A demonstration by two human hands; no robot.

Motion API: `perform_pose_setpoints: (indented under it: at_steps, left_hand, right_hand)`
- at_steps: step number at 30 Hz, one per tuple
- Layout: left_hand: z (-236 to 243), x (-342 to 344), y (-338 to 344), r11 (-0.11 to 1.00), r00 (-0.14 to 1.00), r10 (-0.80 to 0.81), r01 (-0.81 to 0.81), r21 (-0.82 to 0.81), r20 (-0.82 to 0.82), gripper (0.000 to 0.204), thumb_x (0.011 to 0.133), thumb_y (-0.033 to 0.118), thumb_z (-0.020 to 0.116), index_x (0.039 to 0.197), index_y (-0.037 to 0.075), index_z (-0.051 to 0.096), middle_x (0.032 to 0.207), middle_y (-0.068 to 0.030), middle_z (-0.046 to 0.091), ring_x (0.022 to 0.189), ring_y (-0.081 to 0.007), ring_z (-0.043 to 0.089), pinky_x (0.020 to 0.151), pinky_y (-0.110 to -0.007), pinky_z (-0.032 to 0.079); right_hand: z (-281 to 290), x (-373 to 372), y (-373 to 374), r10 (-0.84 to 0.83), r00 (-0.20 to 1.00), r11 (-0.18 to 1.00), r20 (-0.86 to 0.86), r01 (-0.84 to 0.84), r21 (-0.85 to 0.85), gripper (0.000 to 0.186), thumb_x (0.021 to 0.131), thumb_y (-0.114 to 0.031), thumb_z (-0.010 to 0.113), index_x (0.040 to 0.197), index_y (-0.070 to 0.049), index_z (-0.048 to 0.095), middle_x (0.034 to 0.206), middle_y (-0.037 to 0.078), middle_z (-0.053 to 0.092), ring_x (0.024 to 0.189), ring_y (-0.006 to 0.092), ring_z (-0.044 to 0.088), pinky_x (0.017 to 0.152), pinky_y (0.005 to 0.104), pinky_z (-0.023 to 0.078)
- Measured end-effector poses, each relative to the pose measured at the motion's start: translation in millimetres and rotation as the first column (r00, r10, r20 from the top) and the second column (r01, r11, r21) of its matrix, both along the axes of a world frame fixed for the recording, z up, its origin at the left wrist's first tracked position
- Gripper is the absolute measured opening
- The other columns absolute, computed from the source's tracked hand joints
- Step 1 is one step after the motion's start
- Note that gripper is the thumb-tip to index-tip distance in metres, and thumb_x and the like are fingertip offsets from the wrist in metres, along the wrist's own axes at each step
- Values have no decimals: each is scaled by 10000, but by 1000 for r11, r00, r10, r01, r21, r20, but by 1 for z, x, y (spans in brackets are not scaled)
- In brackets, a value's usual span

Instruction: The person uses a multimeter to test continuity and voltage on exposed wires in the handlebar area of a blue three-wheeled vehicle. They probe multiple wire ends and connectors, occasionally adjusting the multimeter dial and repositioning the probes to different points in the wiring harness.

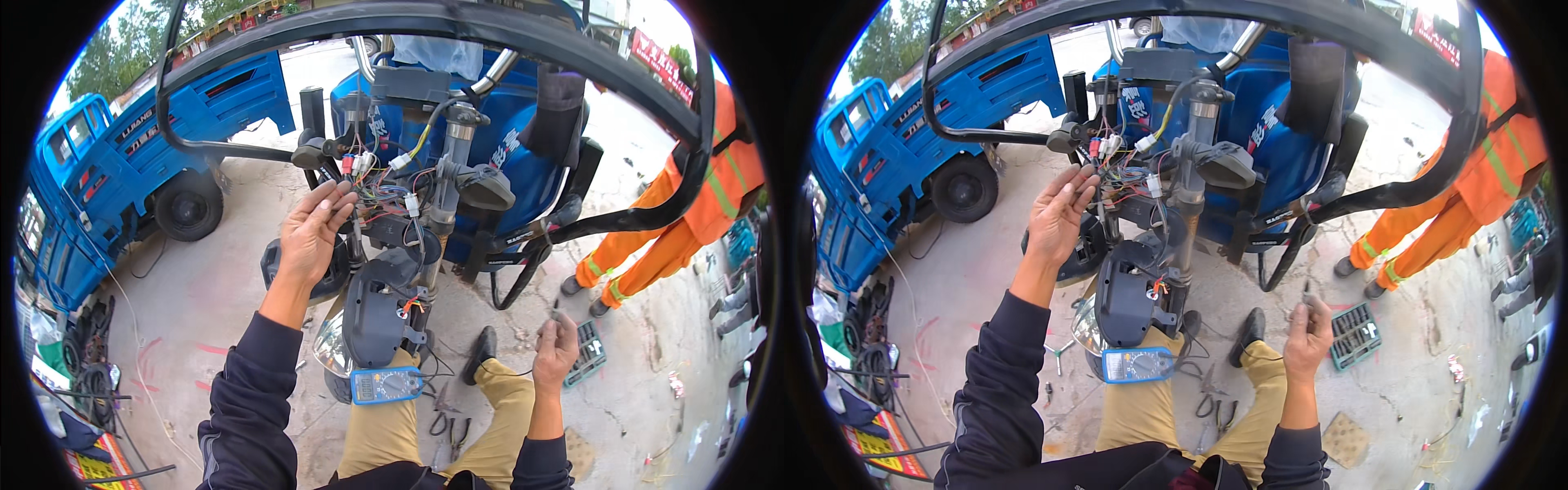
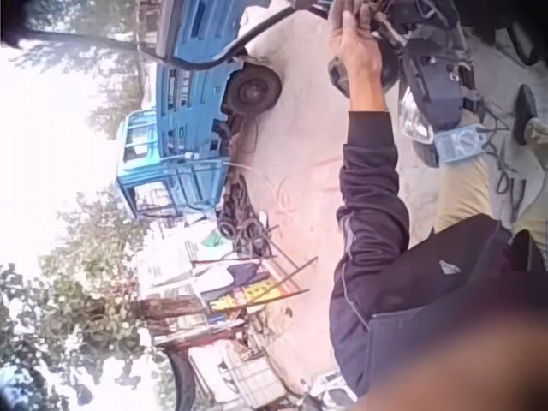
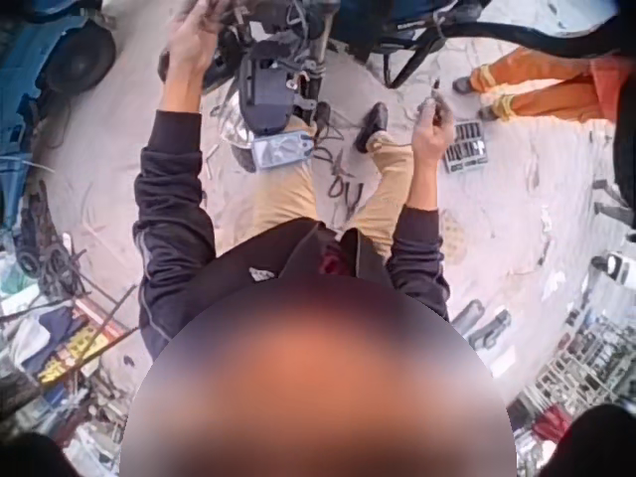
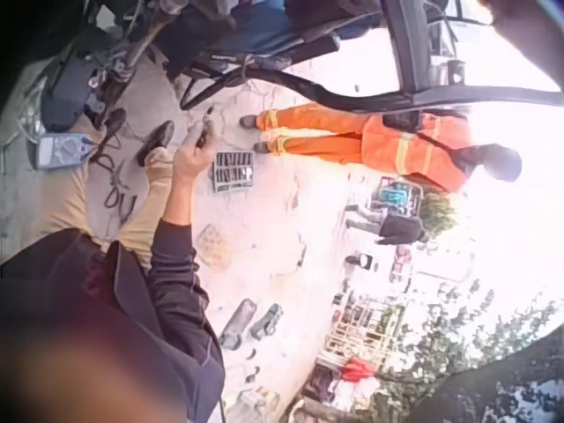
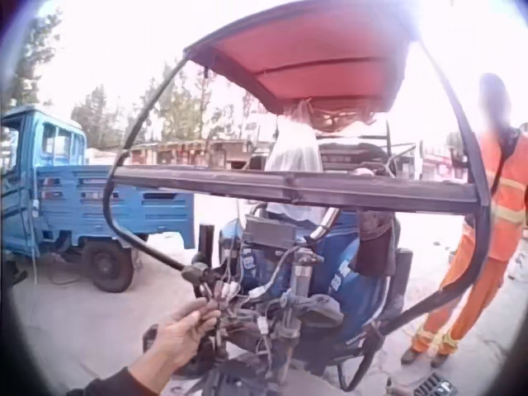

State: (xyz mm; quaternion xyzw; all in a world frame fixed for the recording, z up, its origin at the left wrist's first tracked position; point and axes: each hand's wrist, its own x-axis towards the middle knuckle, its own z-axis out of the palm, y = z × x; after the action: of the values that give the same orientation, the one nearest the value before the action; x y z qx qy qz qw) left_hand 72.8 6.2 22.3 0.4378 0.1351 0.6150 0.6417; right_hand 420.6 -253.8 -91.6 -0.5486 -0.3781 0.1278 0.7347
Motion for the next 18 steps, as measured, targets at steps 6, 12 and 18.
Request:
perform_pose_setpoints:
  at_steps: [6,12,18]
  left_hand:
    - [0,12,-6,998,995,-70,70,1,74,238,978,-117,539,1199,-29,527,1396,-270,592,1317,-338,611,1097,-361,546]
    - [2,19,-6,999,999,-11,13,-48,51,156,1000,-63,596,1149,-29,624,1381,-238,618,1266,-288,651,1046,-327,578]
    - [-2,23,-17,996,990,89,-91,-9,-110,158,1001,-5,650,1144,-52,698,1327,-225,670,1196,-266,693,1029,-321,577]
  right_hand:
    - [89,-74,23,283,886,941,367,-181,-287,203,943,-44,716,1138,11,709,798,6,648,665,55,534,610,235,452]
    - [109,-129,89,363,841,932,402,-331,-150,206,944,-41,713,1141,19,706,799,5,655,672,56,543,603,224,438]
    - [107,-136,140,364,789,915,495,-402,-31,226,898,-37,765,1121,-29,728,825,113,657,660,252,637,613,338,500]
